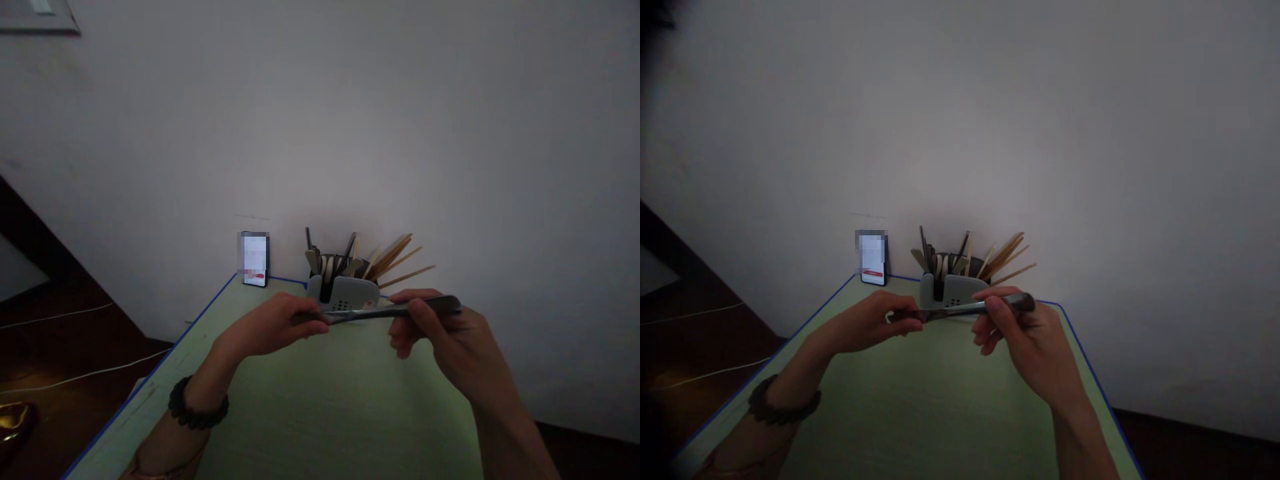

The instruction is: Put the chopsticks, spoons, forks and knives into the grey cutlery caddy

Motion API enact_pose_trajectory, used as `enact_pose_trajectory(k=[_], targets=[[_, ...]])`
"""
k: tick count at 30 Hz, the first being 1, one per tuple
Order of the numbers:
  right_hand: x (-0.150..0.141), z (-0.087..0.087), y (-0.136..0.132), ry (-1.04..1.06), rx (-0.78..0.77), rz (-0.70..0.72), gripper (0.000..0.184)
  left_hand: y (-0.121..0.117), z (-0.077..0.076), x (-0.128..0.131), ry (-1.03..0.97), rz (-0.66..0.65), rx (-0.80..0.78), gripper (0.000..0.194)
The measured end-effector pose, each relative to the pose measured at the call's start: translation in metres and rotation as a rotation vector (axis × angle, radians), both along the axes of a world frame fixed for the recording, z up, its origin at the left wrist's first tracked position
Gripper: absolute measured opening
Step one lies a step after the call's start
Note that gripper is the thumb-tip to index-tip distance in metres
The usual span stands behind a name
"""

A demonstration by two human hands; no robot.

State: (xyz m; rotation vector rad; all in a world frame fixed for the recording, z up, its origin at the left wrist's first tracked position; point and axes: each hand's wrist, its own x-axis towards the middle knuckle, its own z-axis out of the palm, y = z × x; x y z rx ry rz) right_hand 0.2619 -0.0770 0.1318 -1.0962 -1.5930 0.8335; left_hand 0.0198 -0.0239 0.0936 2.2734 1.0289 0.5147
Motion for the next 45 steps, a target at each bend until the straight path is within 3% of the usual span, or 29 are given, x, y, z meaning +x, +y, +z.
enact_pose_trajectory(k=[3, 6, 8, 12, 15, 19, 25, 30, 34, 39, 45], targets=[[0.004, 0.003, -0.007, -0.040, 0.124, -0.116, 0.030, 0.005, -0.004, -0.004, -0.045, 0.057, 0.060, 0.030], [0.009, 0.019, -0.014, -0.086, 0.295, -0.337, 0.025, 0.015, -0.011, -0.009, -0.194, 0.280, 0.196, 0.029], [0.009, 0.037, -0.010, -0.199, 0.370, -0.398, 0.025, 0.027, -0.015, -0.008, -0.310, 0.408, 0.303, 0.032], [-0.005, 0.071, 0.026, -0.535, 0.490, -0.189, 0.027, 0.054, -0.018, 0.003, -0.408, 0.455, 0.406, 0.043], [-0.023, 0.081, 0.065, -0.738, 0.471, 0.001, 0.029, 0.067, -0.014, 0.012, -0.407, 0.442, 0.385, 0.038], [-0.043, 0.079, 0.110, -0.985, 0.397, 0.229, 0.026, 0.073, -0.010, 0.017, -0.385, 0.314, 0.297, 0.021], [-0.061, 0.065, 0.150, -1.222, 0.334, 0.300, 0.026, 0.081, -0.013, 0.016, -0.429, 0.300, 0.154, 0.020], [-0.067, 0.045, 0.157, -1.388, 0.192, 0.381, 0.027, 0.086, -0.012, 0.008, -0.489, 0.301, 0.090, 0.021], [-0.069, 0.036, 0.156, -1.422, 0.141, 0.366, 0.033, 0.088, -0.010, 0.002, -0.453, 0.277, 0.089, 0.014], [-0.074, 0.034, 0.156, -1.439, 0.113, 0.405, 0.033, 0.089, -0.011, -0.001, -0.393, 0.212, 0.092, 0.008], [-0.068, 0.040, 0.160, -1.495, 0.047, 0.432, 0.035, 0.087, -0.011, 0.000, -0.359, 0.229, 0.146, 0.010]])
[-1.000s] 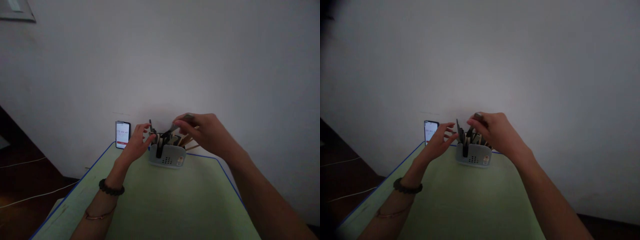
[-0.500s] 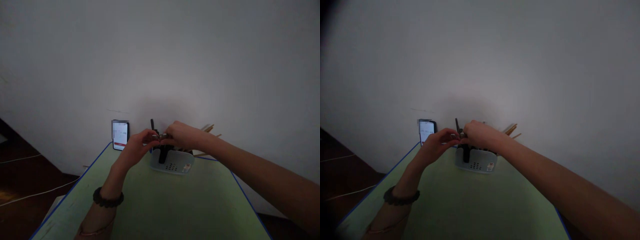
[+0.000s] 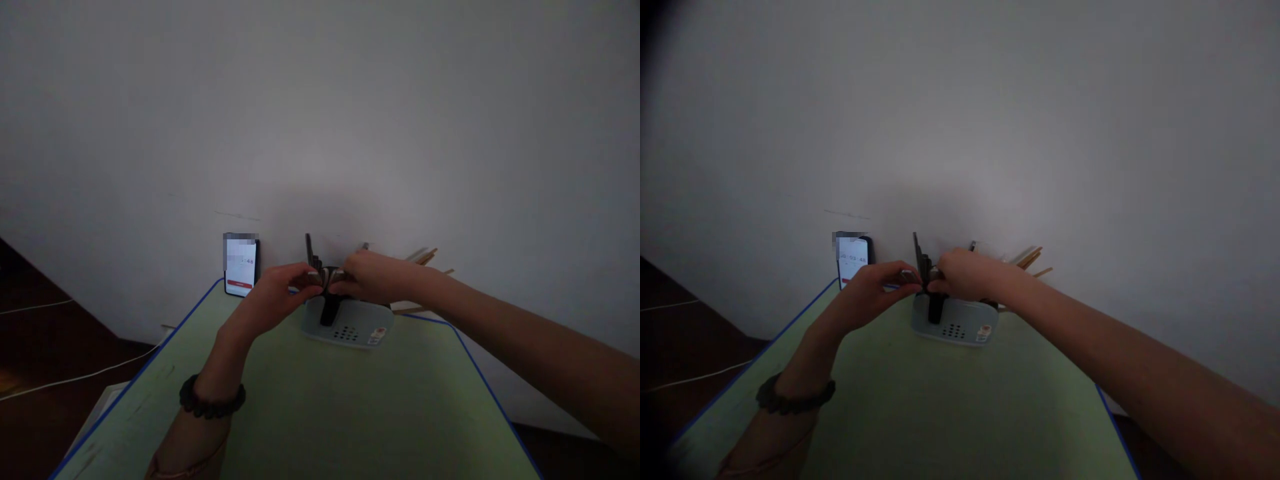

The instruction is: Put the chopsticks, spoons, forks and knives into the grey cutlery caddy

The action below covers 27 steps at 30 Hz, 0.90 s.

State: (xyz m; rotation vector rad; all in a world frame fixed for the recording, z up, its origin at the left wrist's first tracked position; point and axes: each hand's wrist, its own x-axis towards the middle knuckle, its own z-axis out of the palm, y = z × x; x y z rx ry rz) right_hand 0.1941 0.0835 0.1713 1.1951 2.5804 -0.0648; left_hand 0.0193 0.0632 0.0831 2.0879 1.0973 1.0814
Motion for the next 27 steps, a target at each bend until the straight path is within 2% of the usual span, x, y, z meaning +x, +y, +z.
enact_pose_trajectory(k=[5, 12, 17, 20, 22, 27], targets=[[0.012, 0.007, 0.007, -0.004, -0.022, -0.041, 0.033, 0.000, -0.001, 0.001, 0.017, 0.050, 0.058, 0.011], [0.004, 0.019, 0.002, 0.040, 0.145, -0.066, 0.041, 0.002, -0.002, 0.002, -0.076, 0.118, 0.101, 0.016], [-0.003, 0.021, 0.002, 0.044, 0.103, -0.030, 0.024, 0.002, -0.002, 0.001, -0.043, 0.070, 0.050, 0.013], [-0.005, 0.020, 0.004, 0.060, 0.094, -0.006, 0.023, 0.005, -0.005, -0.001, -0.007, 0.013, 0.033, 0.016], [-0.006, 0.019, 0.003, 0.061, 0.080, 0.025, 0.027, 0.009, -0.011, -0.001, -0.013, 0.017, 0.064, 0.024], [-0.007, 0.021, -0.003, -0.013, 0.090, 0.042, 0.028, 0.018, -0.030, 0.005, -0.065, 0.073, 0.091, 0.064]])
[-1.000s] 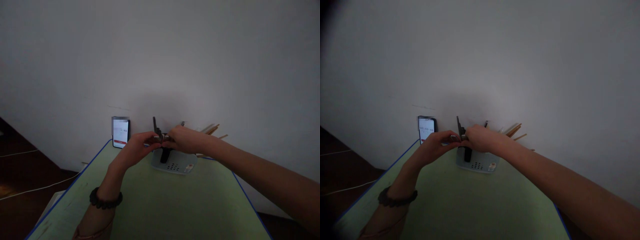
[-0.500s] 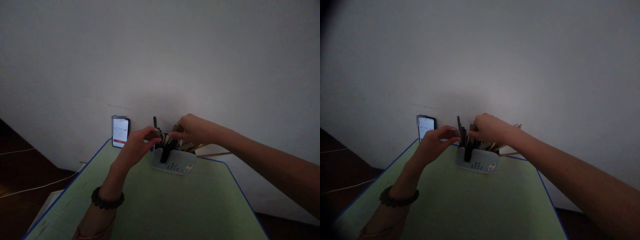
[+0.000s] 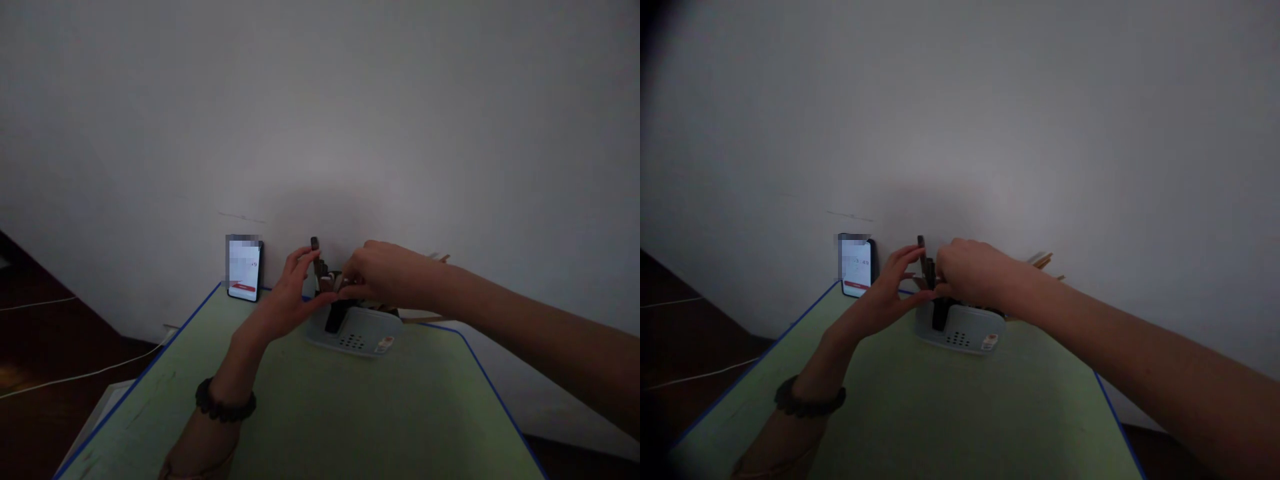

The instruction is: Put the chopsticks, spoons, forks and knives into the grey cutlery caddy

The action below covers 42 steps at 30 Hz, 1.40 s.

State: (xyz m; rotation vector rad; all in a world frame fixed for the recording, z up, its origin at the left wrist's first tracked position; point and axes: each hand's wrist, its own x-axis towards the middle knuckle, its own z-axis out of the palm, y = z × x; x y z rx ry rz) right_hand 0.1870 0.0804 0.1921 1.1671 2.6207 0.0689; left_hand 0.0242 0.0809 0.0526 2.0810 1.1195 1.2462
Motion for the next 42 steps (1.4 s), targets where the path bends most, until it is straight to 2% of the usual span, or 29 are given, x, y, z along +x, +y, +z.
enact_pose_trajectory(k=[3, 8, 13, 18, 21, 23, 29, 35, 38, 42], targets=[[0.002, 0.001, -0.001, -0.051, -0.002, -0.054, 0.026, 0.003, -0.006, 0.004, -0.023, -0.027, -0.012, 0.075], [0.007, -0.006, -0.001, -0.088, 0.145, -0.140, 0.029, 0.005, -0.009, 0.010, -0.135, -0.054, -0.038, 0.075], [0.008, -0.011, -0.010, -0.071, 0.170, -0.107, 0.029, 0.007, -0.008, 0.018, -0.298, -0.030, -0.212, 0.084], [0.015, 0.004, -0.010, -0.070, 0.254, -0.142, 0.032, 0.006, 0.000, 0.020, -0.337, 0.040, -0.216, 0.071], [0.020, 0.011, -0.011, -0.054, 0.294, -0.175, 0.032, 0.002, 0.007, 0.018, -0.350, 0.027, -0.196, 0.063], [0.020, 0.008, -0.012, -0.049, 0.283, -0.169, 0.032, -0.001, 0.011, 0.016, -0.340, -0.001, -0.186, 0.056], [0.015, -0.017, -0.011, 0.001, 0.188, -0.117, 0.028, -0.006, 0.017, 0.012, -0.265, -0.143, -0.184, 0.048], [0.019, -0.013, -0.012, 0.040, 0.043, -0.037, 0.024, -0.007, 0.016, 0.010, -0.152, -0.168, -0.208, 0.044], [0.024, -0.012, -0.016, 0.096, 0.015, -0.011, 0.021, -0.008, 0.016, 0.007, -0.096, -0.170, -0.204, 0.045], [0.028, -0.015, -0.021, 0.187, -0.010, 0.025, 0.019, -0.008, 0.019, 0.003, -0.077, -0.133, -0.200, 0.035]])
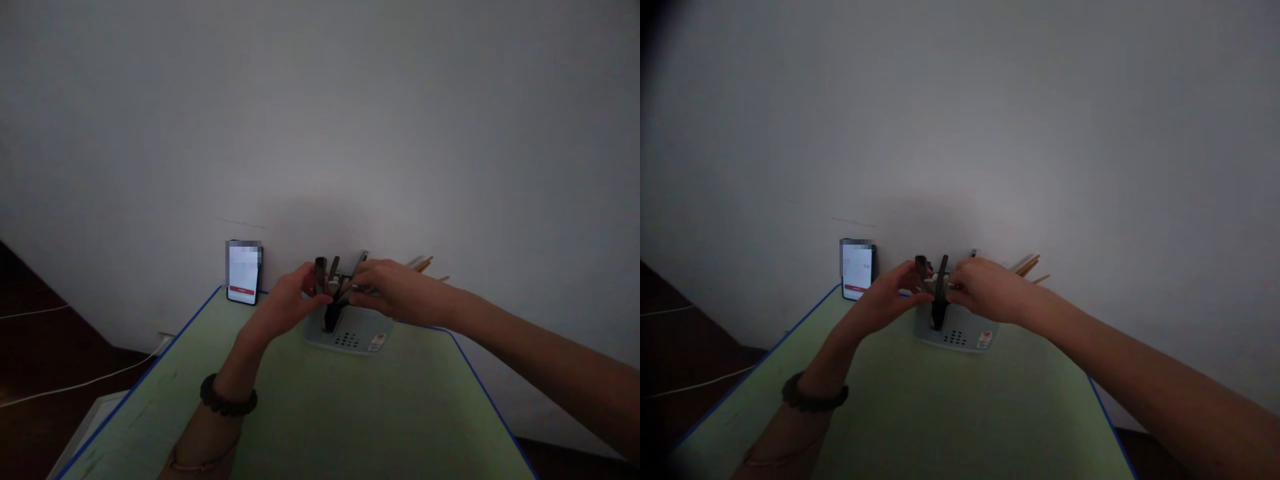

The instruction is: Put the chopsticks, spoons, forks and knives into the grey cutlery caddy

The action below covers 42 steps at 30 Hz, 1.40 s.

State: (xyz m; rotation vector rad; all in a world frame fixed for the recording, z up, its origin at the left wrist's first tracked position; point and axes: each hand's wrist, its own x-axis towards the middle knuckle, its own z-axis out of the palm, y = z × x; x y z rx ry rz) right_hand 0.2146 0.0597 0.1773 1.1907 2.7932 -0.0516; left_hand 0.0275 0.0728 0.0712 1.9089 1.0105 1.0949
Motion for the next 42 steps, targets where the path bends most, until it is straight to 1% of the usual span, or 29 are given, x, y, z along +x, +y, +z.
enact_pose_trajectory(k=[3, 5, 8, 10, 13, 16, 21, 24, 27, 29, 31, 33, 34, 37, 39, 41, 42], targets=[[-0.001, -0.001, -0.002, 0.041, 0.014, -0.001, 0.022, 0.000, 0.001, 0.000, -0.003, 0.020, 0.014, 0.028], [-0.003, -0.002, -0.002, 0.025, 0.022, -0.018, 0.023, 0.001, 0.001, 0.000, -0.018, 0.019, 0.020, 0.025], [-0.005, -0.002, -0.002, -0.028, 0.013, -0.056, 0.024, 0.001, -0.001, 0.001, -0.039, -0.004, 0.010, 0.024], [-0.006, -0.003, -0.002, -0.051, 0.014, -0.072, 0.024, 0.001, -0.003, -0.001, -0.004, -0.022, -0.015, 0.026], [-0.008, -0.006, -0.004, -0.086, 0.065, -0.078, 0.024, 0.000, -0.007, -0.003, 0.124, -0.066, -0.032, 0.035], [-0.011, -0.008, -0.006, -0.119, 0.120, -0.084, 0.026, 0.002, -0.014, -0.005, 0.193, -0.080, 0.000, 0.039], [-0.017, -0.009, -0.006, -0.173, 0.140, -0.094, 0.027, 0.009, -0.025, -0.004, 0.199, -0.047, 0.026, 0.034], [-0.018, -0.007, -0.009, -0.203, 0.167, -0.120, 0.028, 0.010, -0.028, -0.004, 0.164, -0.044, 0.041, 0.032], [-0.011, -0.007, -0.012, -0.163, 0.233, -0.134, 0.025, 0.008, -0.027, -0.005, 0.168, -0.051, 0.084, 0.032], [-0.001, -0.011, -0.017, -0.072, 0.293, -0.143, 0.028, 0.006, -0.026, -0.006, 0.199, -0.046, 0.117, 0.033], [0.010, -0.019, -0.025, 0.059, 0.348, -0.154, 0.040, 0.006, -0.024, -0.007, 0.233, -0.037, 0.138, 0.036], [0.020, -0.031, -0.036, 0.211, 0.411, -0.161, 0.046, 0.005, -0.023, -0.008, 0.258, -0.029, 0.143, 0.038], [0.024, -0.039, -0.043, 0.302, 0.473, -0.163, 0.045, 0.005, -0.023, -0.008, 0.267, -0.029, 0.136, 0.039], [0.032, -0.069, -0.067, 0.522, 0.546, -0.145, 0.042, 0.003, -0.023, -0.008, 0.264, -0.009, 0.096, 0.041], [0.035, -0.089, -0.080, 0.647, 0.562, -0.197, 0.040, 0.000, -0.022, -0.006, 0.231, 0.023, 0.091, 0.045], [0.037, -0.106, -0.087, 0.719, 0.555, -0.238, 0.034, -0.004, -0.019, -0.004, 0.176, 0.074, 0.115, 0.057], [0.037, -0.111, -0.087, 0.733, 0.552, -0.237, 0.032, -0.007, -0.017, -0.003, 0.143, 0.111, 0.133, 0.066]])
